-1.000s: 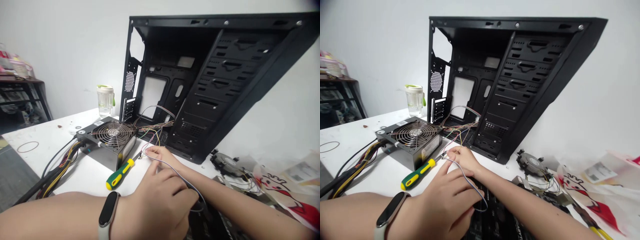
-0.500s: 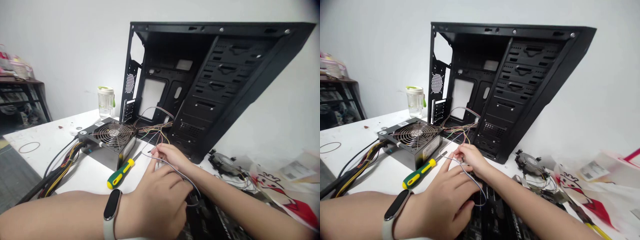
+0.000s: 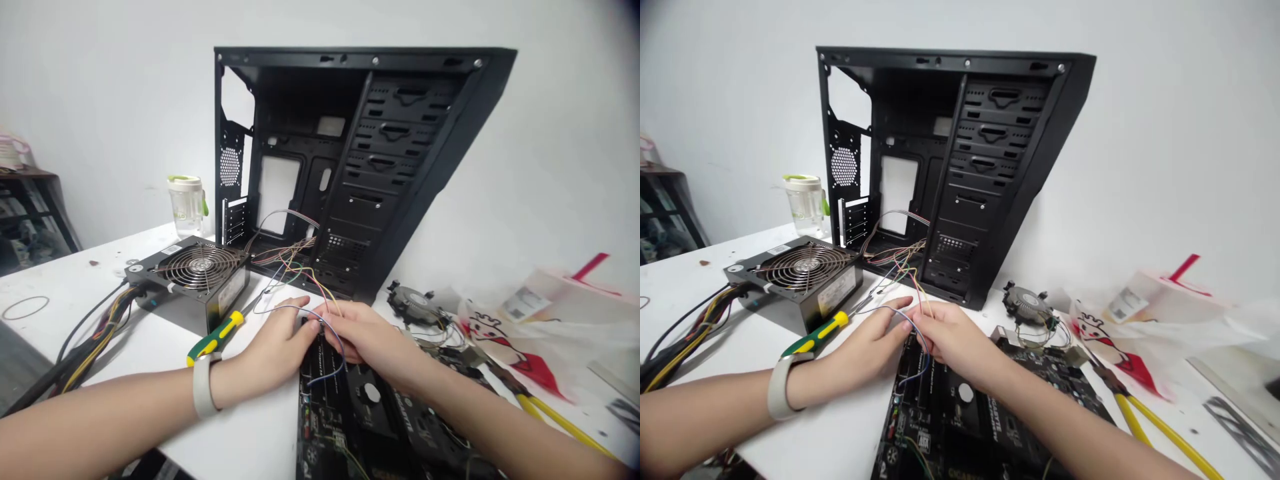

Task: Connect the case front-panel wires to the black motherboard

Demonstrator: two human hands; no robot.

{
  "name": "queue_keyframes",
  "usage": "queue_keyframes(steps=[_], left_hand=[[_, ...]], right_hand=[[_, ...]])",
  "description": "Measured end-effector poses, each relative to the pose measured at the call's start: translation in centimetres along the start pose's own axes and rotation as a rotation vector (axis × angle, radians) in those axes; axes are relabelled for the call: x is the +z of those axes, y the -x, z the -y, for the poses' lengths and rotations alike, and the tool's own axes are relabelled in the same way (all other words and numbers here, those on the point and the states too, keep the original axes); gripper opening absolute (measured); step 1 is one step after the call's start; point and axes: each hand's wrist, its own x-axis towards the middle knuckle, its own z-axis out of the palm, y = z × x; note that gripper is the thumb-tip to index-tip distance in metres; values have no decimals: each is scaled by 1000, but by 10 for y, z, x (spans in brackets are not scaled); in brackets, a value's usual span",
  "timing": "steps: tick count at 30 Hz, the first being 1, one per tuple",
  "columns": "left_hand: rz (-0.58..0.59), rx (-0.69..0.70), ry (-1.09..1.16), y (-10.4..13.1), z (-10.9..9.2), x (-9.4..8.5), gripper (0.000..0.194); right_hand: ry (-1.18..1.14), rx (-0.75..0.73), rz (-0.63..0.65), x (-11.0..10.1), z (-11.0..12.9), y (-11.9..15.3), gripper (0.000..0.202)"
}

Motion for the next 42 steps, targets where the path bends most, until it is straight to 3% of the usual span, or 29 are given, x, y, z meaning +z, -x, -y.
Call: queue_keyframes(steps=[5,11,16,20,22,26,32,37,42], left_hand=[[28,76,180,-3,2,4,41],[-276,26,248,-6,7,5,32],[-331,74,43,-4,6,-2,33],[-402,183,-289,-8,7,-11,28],[-380,128,-438,-14,9,-17,32],[-266,-98,-567,-22,8,-23,66],[-321,-79,-507,-25,4,-25,84],[-423,3,-404,-30,9,-25,71],[-322,2,-454,-30,9,-27,37]], right_hand=[[75,45,-62,-6,1,4,12],[143,54,-181,-25,-7,-8,21],[243,-5,-170,-27,-8,-24,13],[309,-49,-133,-21,-4,-38,16],[334,-63,-122,-18,-3,-43,18],[367,-47,-98,-16,-2,-45,18],[373,-10,-90,-15,-3,-42,18],[392,-11,-83,-14,2,-38,18],[415,-31,-58,-10,3,-34,21]])
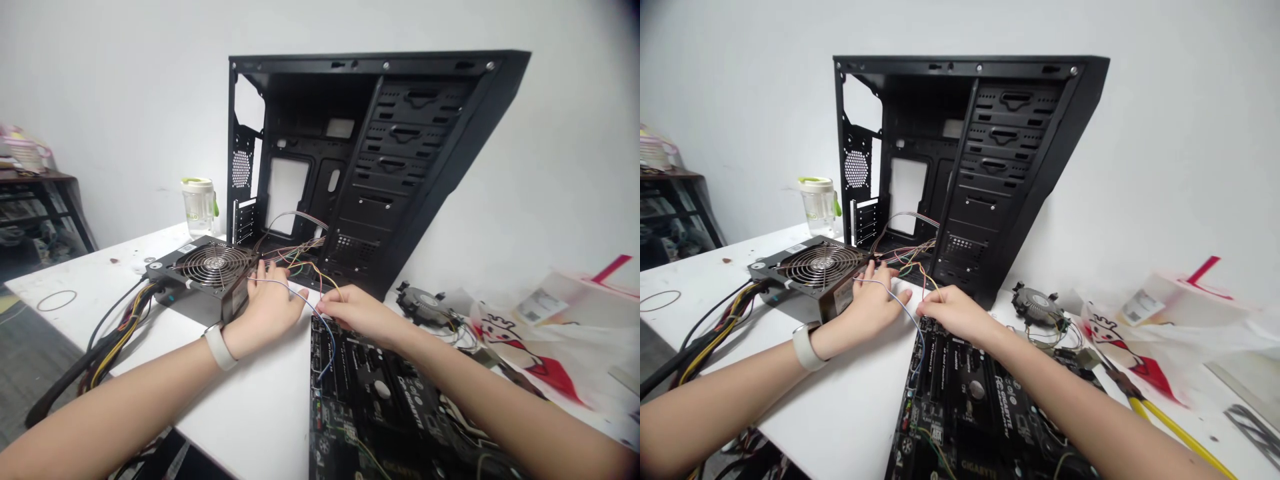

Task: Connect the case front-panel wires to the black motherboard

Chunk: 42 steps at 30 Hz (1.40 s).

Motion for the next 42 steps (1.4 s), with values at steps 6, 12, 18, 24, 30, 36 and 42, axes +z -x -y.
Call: queue_keyframes(steps=[6,12,18,24,30,36,42], left_hand=[[-31,142,25,-1,0,-9,24],[-120,208,278,0,-5,-12,12],[-230,340,706,1,-11,-12,26],[37,319,918,7,-13,-17,57],[205,-96,1231,14,-24,-11,34],[381,-456,1332,24,-32,-4,21],[325,-163,1076,27,-26,-6,27]], right_hand=[[15,-27,9,2,-4,-2,20],[36,-53,1,-2,-8,-3,25],[26,-118,-3,2,-9,-7,11],[-22,-204,-12,3,-9,-16,10],[-21,-266,70,6,-14,-12,3],[-16,-234,93,8,-22,-3,4],[17,-222,134,4,-17,-5,6]])
